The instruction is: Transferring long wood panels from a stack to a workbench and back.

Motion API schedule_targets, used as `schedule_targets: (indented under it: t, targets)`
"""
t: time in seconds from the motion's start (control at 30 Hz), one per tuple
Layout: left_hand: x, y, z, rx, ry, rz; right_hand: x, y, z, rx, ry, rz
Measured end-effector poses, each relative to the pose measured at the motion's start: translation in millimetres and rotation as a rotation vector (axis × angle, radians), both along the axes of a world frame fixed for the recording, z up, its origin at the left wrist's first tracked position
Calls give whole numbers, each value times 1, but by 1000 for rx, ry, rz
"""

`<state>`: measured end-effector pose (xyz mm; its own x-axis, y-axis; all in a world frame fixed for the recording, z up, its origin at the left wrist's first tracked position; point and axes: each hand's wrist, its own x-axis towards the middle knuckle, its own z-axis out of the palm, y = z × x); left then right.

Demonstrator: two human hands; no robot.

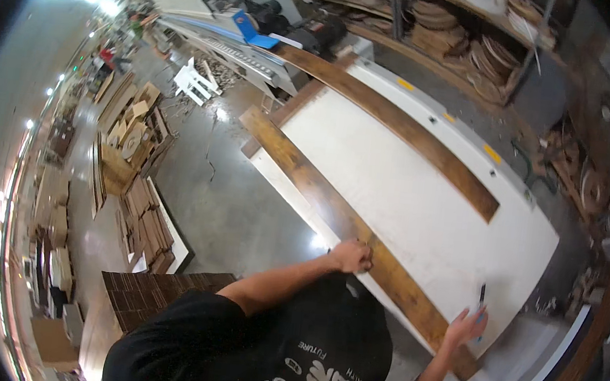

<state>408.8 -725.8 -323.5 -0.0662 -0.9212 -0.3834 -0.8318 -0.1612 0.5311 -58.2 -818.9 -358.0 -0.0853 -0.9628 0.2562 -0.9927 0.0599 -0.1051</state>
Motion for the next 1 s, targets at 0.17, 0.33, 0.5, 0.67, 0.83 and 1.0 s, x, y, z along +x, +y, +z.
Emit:
schedule_targets:
  t: [0.17, 0.33, 0.5, 0.67, 0.83, 1.0]
  targets:
    - [19, -5, 4, 60, 124, -38, 65, 68, 0, -102, -48, -15]
    - [38, -11, 3, 92, 213, -128, 145, 122, 2, -43, -289, 114]
    - [58, -27, -29, 165, 357, -158, 199, 138, 33, 101, -507, 167]
    - [100, -78, -54, 530, 1320, 483, 221, 141, 59, 200, -645, -53]
    - [219, -182, -30, 189, 1953, 704, 207, 167, 53, 27, -580, -256]
    - [325, -290, -48, 22, 1554, 1120, 209, 240, 56, 97, -579, -504]
